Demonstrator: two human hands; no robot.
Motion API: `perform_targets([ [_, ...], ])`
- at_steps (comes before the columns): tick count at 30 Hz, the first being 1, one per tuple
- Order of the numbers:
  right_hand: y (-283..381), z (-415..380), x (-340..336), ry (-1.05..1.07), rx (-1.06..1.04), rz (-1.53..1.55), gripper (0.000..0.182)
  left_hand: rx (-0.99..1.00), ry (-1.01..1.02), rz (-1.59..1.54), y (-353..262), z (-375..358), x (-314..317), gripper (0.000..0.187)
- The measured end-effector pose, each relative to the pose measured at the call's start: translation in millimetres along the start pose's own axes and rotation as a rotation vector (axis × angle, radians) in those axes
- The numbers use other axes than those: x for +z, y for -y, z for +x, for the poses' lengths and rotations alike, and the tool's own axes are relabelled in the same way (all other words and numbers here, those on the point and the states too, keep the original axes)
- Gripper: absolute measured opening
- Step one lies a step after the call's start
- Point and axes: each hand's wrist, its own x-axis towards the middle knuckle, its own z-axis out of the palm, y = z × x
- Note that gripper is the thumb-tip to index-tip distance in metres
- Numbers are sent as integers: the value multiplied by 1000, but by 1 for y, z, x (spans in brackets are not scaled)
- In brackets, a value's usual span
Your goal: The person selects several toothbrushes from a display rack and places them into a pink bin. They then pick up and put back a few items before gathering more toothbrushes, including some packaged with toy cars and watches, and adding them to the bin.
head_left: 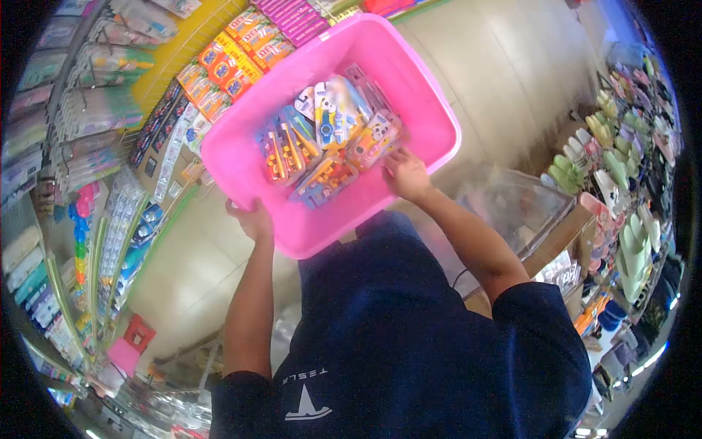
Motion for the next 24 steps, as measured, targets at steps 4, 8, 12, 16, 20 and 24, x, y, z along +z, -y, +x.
perform_targets([
  [4, 0, 5, 7, -8, 37, -59, 13, 141, 71, 129, 11, 5, -2, 83],
  [8, 6, 4, 3, -41, 85, -12, 16, 149, 103, 173, 15, 5, -8, 84],
  [12, 4, 5, 2, 28, 117, -25, 16, 81, 114, 141, 6, 2, -8, 80],
  [16, 1, 2, 10, 68, 168, -12, 17, 157, 75, 113, 1, -2, -10, 79],
  [20, 8, 9, 5, 229, 329, -77, 18, 168, 88, 15, 19, 3, -3, 78],
  [24, 14, 30, 20, 347, 443, 27, 26, 215, 100, -88, 19, 4, -5, 80],
])
